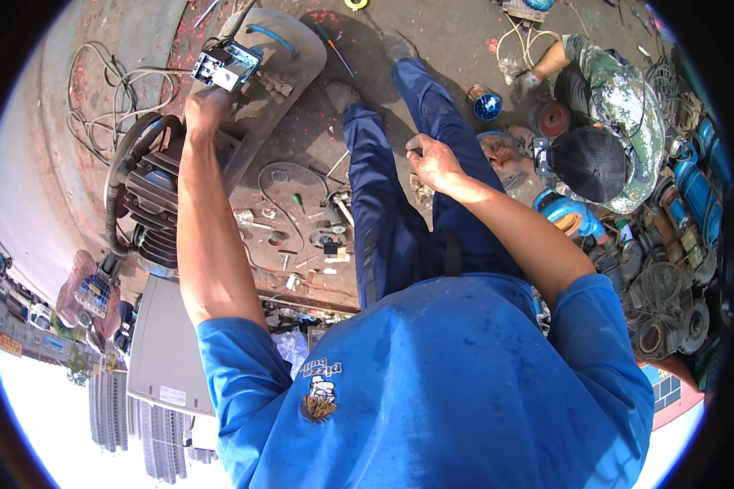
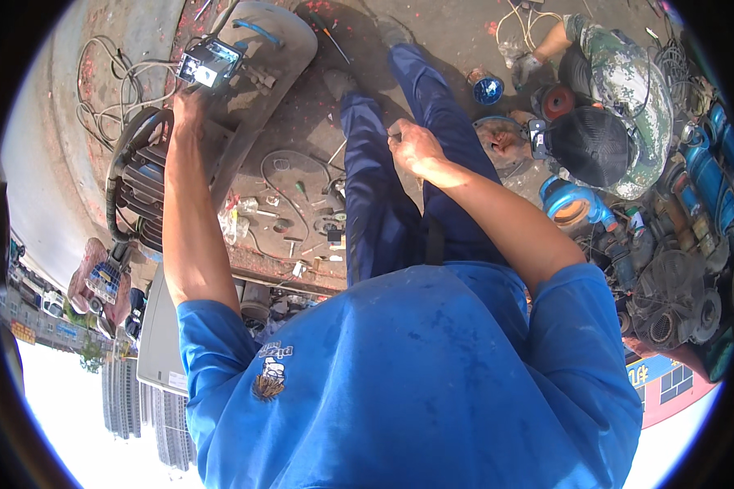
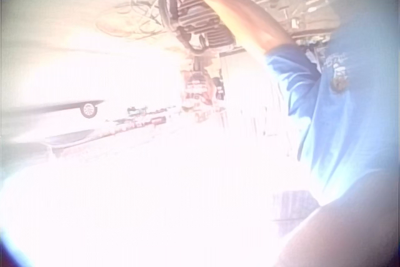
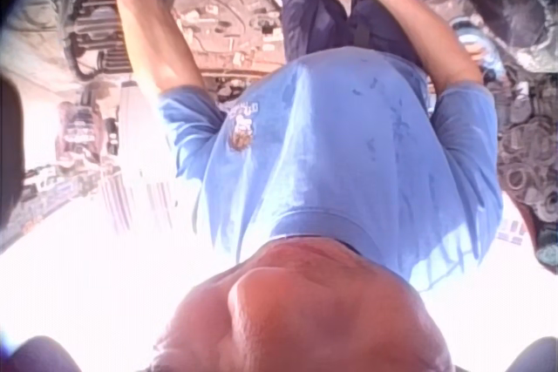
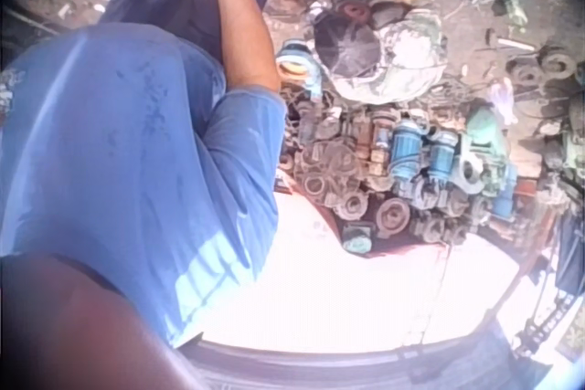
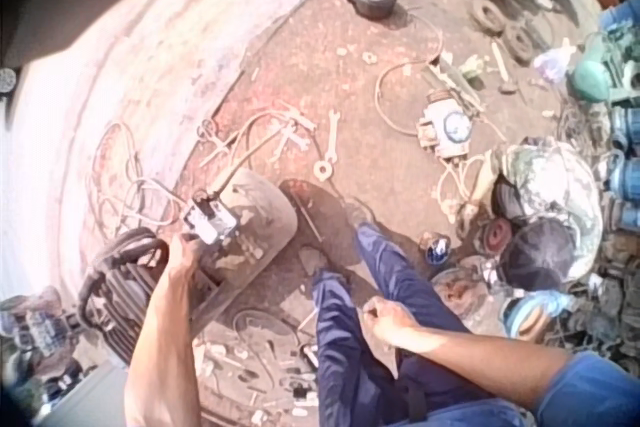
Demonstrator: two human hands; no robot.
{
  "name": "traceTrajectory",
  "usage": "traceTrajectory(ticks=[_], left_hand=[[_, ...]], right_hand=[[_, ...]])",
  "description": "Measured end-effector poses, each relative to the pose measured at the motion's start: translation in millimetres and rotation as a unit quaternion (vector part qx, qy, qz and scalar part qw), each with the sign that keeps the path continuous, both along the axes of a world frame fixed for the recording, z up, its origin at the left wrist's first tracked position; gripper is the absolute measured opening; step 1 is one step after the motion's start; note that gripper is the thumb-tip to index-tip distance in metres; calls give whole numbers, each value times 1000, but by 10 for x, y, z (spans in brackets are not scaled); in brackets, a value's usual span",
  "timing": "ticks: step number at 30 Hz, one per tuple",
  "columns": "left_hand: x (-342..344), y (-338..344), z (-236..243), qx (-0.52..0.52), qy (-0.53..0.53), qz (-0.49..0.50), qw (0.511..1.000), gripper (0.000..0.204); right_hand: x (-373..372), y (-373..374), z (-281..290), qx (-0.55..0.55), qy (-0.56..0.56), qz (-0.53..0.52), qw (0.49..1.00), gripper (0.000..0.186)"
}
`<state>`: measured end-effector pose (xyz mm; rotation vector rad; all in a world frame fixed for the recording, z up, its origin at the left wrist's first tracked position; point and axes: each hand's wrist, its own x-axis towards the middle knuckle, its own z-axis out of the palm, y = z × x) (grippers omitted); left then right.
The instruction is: The person opens a small cardboard box and removes a white paper-like item, then walks through a scrapyard to a workbench. They handle a large motor or compressor unit and use a wrench to tighten or loosen bolts on the machinery.
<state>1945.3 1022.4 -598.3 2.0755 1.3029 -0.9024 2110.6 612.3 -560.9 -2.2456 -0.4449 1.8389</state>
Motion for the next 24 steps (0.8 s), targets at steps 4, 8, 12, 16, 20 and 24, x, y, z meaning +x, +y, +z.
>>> traceTrajectory(ticks=[4, 8, 12, 16, 20, 24], left_hand=[[168, -196, 101, 9, -92, 192, 977, 38], [8, -141, -33, 25, -57, 220, 974, 48], [-111, -96, 165, 112, -52, 169, 978, 49], [-130, -824, 662, 262, -119, 79, 955, 45], [-92, -1752, 1328, 116, -215, 137, 960, 43], [34, -2487, 2276, -42, -399, 97, 911, 45]], right_hand=[[81, -111, -91, -10, -8, 16, 1000, 30], [61, 54, -15, -21, 5, 23, 999, 31], [-48, 349, 168, -2, 1, 34, 999, 29], [-92, 389, 399, 9, -22, 40, 999, 29], [-237, 449, 735, 29, -35, 35, 998, 29], [-491, 404, 1019, 197, 14, -10, 980, 30]])
